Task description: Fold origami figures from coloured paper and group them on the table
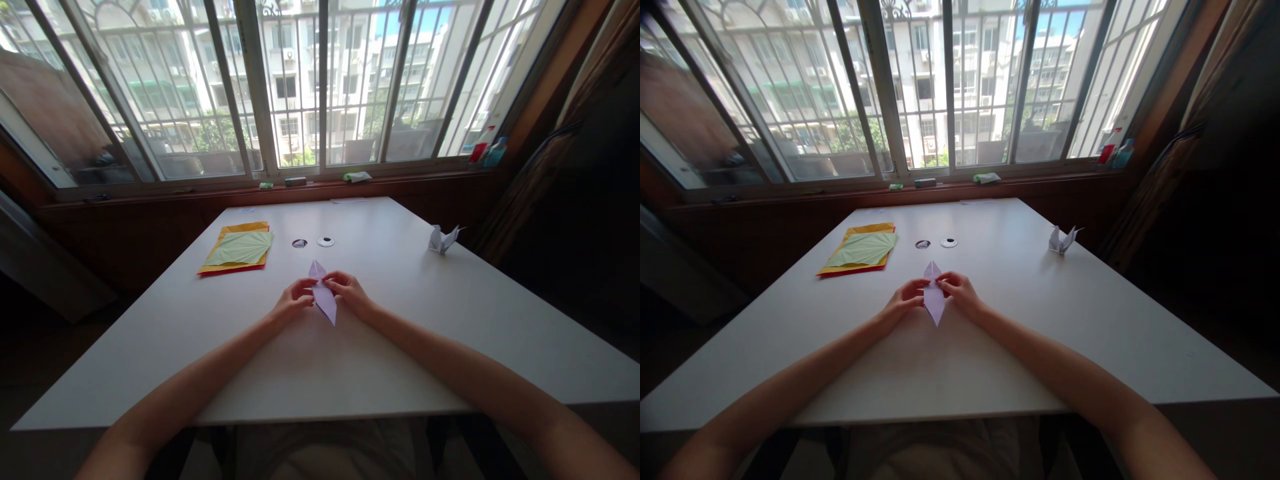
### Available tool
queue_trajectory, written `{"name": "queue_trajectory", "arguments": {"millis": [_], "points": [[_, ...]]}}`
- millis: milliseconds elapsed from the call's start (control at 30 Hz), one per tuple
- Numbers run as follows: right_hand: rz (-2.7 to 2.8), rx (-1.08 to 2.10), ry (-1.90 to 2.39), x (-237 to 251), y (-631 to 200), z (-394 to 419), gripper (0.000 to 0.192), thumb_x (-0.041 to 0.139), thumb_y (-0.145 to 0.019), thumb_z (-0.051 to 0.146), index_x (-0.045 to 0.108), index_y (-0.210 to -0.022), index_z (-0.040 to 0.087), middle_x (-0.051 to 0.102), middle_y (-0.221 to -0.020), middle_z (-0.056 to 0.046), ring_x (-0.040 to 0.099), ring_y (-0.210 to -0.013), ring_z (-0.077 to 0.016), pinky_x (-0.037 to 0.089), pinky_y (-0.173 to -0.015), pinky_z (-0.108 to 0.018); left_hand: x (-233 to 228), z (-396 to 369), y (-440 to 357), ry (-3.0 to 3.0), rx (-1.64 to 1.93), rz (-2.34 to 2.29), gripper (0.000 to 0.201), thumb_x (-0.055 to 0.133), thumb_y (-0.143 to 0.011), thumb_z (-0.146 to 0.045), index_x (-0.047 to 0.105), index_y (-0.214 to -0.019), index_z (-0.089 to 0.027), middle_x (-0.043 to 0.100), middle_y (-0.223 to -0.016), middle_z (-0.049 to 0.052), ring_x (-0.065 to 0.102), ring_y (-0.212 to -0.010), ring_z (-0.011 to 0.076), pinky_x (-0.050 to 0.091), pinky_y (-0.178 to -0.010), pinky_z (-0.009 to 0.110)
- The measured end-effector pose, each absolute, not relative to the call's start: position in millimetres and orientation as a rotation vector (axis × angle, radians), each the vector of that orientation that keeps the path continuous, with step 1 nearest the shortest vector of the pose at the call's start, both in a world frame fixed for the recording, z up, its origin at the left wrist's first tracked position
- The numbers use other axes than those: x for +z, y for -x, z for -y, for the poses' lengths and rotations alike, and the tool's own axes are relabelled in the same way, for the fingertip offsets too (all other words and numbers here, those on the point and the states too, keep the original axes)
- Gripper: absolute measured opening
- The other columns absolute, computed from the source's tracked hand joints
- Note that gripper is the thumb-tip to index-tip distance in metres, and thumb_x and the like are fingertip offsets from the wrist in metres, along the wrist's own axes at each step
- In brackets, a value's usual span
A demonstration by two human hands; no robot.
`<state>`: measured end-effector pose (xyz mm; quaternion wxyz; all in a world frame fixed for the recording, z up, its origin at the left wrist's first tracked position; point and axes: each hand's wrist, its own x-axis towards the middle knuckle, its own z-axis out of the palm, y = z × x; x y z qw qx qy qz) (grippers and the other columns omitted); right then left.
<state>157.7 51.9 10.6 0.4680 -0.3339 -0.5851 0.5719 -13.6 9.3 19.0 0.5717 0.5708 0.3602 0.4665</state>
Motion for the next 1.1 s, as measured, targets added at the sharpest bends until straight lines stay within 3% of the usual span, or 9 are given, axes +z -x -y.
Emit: {"name": "queue_trajectory", "arguments": {"millis": [467, 800, 967, 1100], "points": [[1.429, 1.423, 0.826, 13.5, -157.4, -49.9, 0.022, 0.065, -0.061, 0.033, 0.06, -0.075, 0.016, 0.057, -0.064, 0.002, 0.052, -0.057, -0.0095, 0.041, -0.057, -0.024, 18.3, -9.7, 12.3, -1.344, 1.106, -0.857, 0.033, 0.062, -0.068, -0.03, 0.055, -0.097, -0.016, 0.058, -0.097, 0.007, 0.056, -0.083, 0.0165, 0.044, -0.07, 0.026], [1.566, 1.451, 0.718, 19.8, -161.0, -44.7, 0.019, 0.057, -0.068, 0.028, 0.062, -0.081, 0.015, 0.06, -0.071, -0.001, 0.053, -0.063, -0.0113, 0.042, -0.063, -0.025, 6.1, -19.3, 12.0, -1.307, 1.25, -1.041, 0.032, 0.063, -0.065, -0.042, 0.054, -0.075, -0.013, 0.057, -0.071, 0.001, 0.054, -0.066, 0.012, 0.044, -0.061, 0.024], [1.642, 1.426, 0.663, 14.6, -158.7, -47.6, 0.026, 0.063, -0.065, 0.028, 0.059, -0.088, 0.017, 0.062, -0.082, -0.003, 0.056, -0.074, -0.0139, 0.043, -0.066, -0.026, 6.2, -19.1, 12.0, -1.299, 1.274, -1.076, 0.033, 0.063, -0.064, -0.043, 0.05, -0.073, -0.013, 0.056, -0.067, 0.0, 0.054, -0.062, 0.0114, 0.045, -0.058, 0.024], [1.668, 1.321, 0.717, 6.6, -156.1, -52.8, 0.023, 0.063, -0.067, 0.032, 0.058, -0.082, 0.015, 0.062, -0.078, -0.003, 0.056, -0.069, -0.0128, 0.043, -0.061, -0.025, 9.7, -16.2, 11.1, -1.34, 1.283, -1.099, 0.032, 0.064, -0.063, -0.04, 0.049, -0.072, -0.014, 0.054, -0.063, -0.002, 0.054, -0.059, 0.0104, 0.045, -0.056, 0.024]]}}
